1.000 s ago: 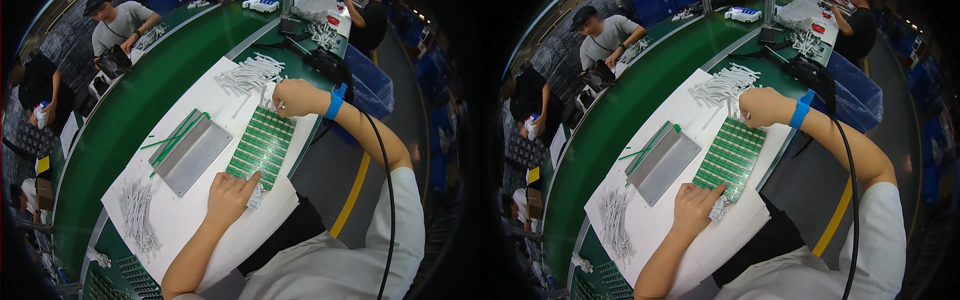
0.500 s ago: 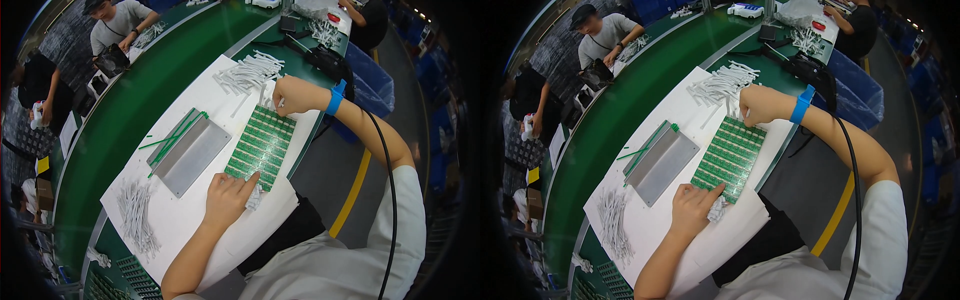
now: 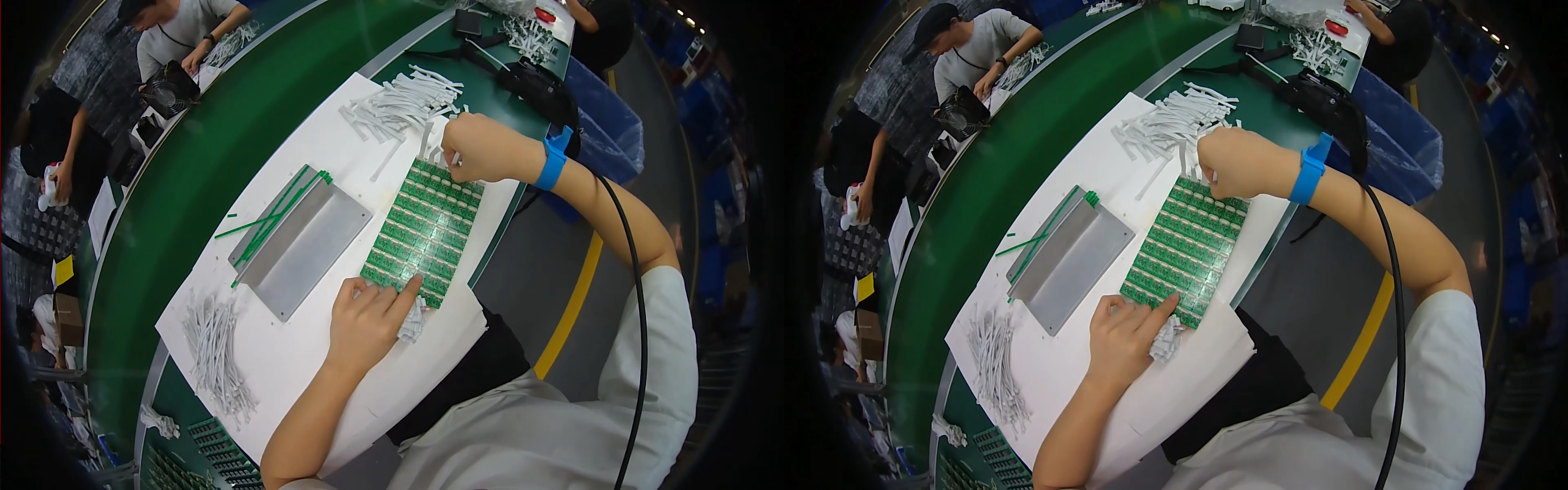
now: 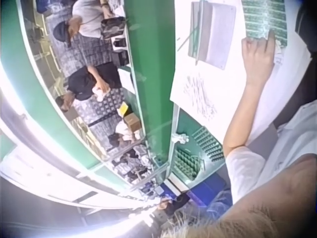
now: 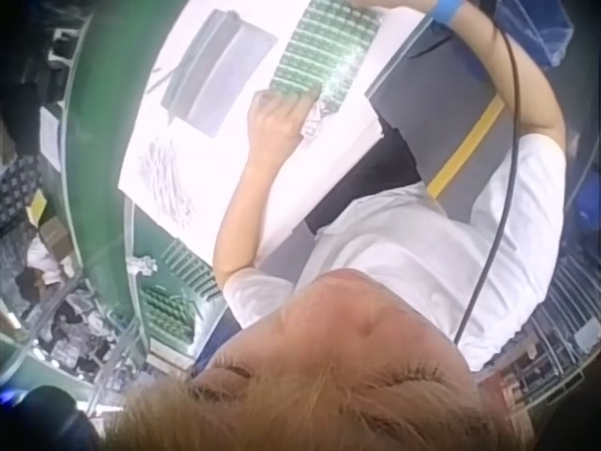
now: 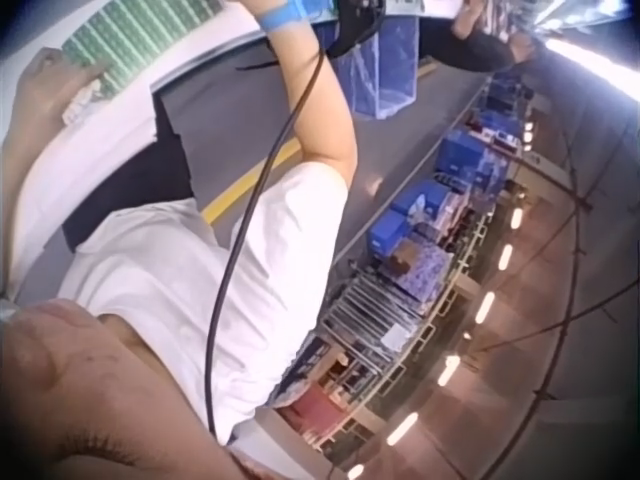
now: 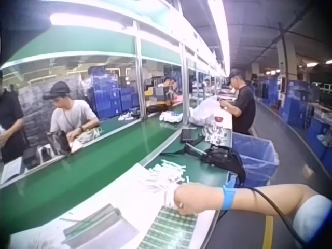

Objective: Picking and placing small white electronic components onto a green PCB strip on an assembly line.

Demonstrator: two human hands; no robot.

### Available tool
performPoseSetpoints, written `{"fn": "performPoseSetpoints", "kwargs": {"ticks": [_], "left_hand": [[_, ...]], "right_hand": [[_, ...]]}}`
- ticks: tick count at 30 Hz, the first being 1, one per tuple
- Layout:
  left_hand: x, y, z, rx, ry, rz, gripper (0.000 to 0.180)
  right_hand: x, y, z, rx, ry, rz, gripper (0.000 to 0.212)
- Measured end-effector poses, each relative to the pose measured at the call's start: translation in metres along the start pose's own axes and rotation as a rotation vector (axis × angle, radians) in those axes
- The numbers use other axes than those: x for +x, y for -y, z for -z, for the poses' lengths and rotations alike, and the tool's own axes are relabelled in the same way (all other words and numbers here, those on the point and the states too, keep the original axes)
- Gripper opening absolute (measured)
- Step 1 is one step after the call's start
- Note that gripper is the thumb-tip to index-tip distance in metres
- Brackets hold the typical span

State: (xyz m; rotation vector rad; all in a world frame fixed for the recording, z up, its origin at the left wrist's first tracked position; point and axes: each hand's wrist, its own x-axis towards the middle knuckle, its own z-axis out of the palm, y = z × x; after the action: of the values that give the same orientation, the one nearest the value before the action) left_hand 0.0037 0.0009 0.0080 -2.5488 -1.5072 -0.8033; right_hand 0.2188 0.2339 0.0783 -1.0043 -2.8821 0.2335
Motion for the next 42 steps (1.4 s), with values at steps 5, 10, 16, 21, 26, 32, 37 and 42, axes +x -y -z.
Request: {"fn": "performPoseSetpoints", "kwargs": {"ticks": [5, 10, 16, 21, 26, 32, 37, 42], "left_hand": [[-0.001, 0.001, -0.001, -0.003, 0.000, 0.004, 0.042], [-0.001, 0.000, 0.000, -0.019, 0.017, 0.014, 0.046], [0.000, 0.001, 0.004, 0.020, 0.051, -0.008, 0.040], [-0.001, 0.001, 0.004, 0.013, 0.050, -0.004, 0.040], [-0.001, 0.001, 0.003, 0.008, 0.054, -0.003, 0.041], [0.000, 0.000, 0.003, 0.007, 0.049, 0.002, 0.041], [0.000, 0.000, 0.002, -0.012, 0.043, 0.012, 0.041], [0.003, 0.000, 0.002, -0.027, 0.029, 0.018, 0.046]], "right_hand": [[0.000, -0.001, -0.001, 0.061, 0.021, -0.014, 0.016], [0.003, -0.015, 0.002, 0.202, 0.097, -0.049, 0.019], [0.006, -0.018, 0.004, 0.272, 0.104, -0.031, 0.020], [0.008, -0.009, 0.014, 0.189, 0.215, -0.060, 0.019], [0.009, -0.010, 0.013, 0.167, 0.230, -0.071, 0.020], [0.008, -0.008, 0.011, 0.161, 0.175, -0.038, 0.021], [0.010, -0.013, 0.014, 0.276, 0.244, -0.094, 0.021], [0.011, -0.022, 0.012, 0.323, 0.211, -0.003, 0.021]]}}
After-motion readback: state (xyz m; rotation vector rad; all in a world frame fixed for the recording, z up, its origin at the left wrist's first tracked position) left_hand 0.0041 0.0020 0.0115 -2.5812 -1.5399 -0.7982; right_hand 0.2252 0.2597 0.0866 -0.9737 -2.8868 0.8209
